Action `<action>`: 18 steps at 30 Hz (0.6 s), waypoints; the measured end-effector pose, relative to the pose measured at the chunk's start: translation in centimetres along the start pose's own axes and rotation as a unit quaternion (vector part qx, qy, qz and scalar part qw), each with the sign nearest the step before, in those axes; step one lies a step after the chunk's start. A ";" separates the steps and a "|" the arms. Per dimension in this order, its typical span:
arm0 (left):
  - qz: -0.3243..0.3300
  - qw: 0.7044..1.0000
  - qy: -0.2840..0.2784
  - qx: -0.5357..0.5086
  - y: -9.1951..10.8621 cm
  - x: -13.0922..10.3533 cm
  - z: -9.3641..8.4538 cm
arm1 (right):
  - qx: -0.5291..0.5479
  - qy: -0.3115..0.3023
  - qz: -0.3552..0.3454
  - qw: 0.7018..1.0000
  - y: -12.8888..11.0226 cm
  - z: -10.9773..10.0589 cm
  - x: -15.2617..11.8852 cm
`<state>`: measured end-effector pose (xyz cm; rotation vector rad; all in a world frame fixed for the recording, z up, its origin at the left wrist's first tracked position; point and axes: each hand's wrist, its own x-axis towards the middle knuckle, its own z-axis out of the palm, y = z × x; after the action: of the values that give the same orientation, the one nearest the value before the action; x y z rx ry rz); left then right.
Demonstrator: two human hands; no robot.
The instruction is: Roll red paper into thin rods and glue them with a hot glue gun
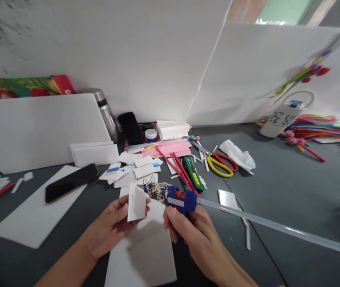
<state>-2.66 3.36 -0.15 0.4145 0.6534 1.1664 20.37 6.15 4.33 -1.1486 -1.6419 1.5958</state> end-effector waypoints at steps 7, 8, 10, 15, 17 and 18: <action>-0.010 1.000 -0.014 -0.010 0.0 -0.1 0.1 | 0.000 0.006 -0.008 1.000 0.0 0.2 -0.1; -0.011 1.000 -0.017 -0.012 0.0 -0.1 0.1 | -0.003 0.008 -0.007 1.000 0.1 0.2 -0.1; -0.012 1.000 -0.019 -0.014 0.0 0.0 0.0 | -0.013 0.008 -0.006 1.000 0.2 0.1 0.0; -0.015 0.999 -0.029 -0.013 -0.1 0.0 0.0 | -0.021 -0.002 -0.008 1.000 0.2 0.0 0.1; -0.012 0.999 -0.032 -0.014 -0.1 0.0 0.0 | -0.016 -0.001 -0.008 1.000 0.1 0.0 0.1; -0.011 0.999 -0.031 -0.015 -0.1 0.0 0.0 | -0.012 0.000 -0.006 1.000 0.2 0.1 0.0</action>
<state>-2.61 3.30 -0.18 0.4162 0.5851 1.1368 20.33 6.13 4.15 -1.1488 -1.6700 1.5717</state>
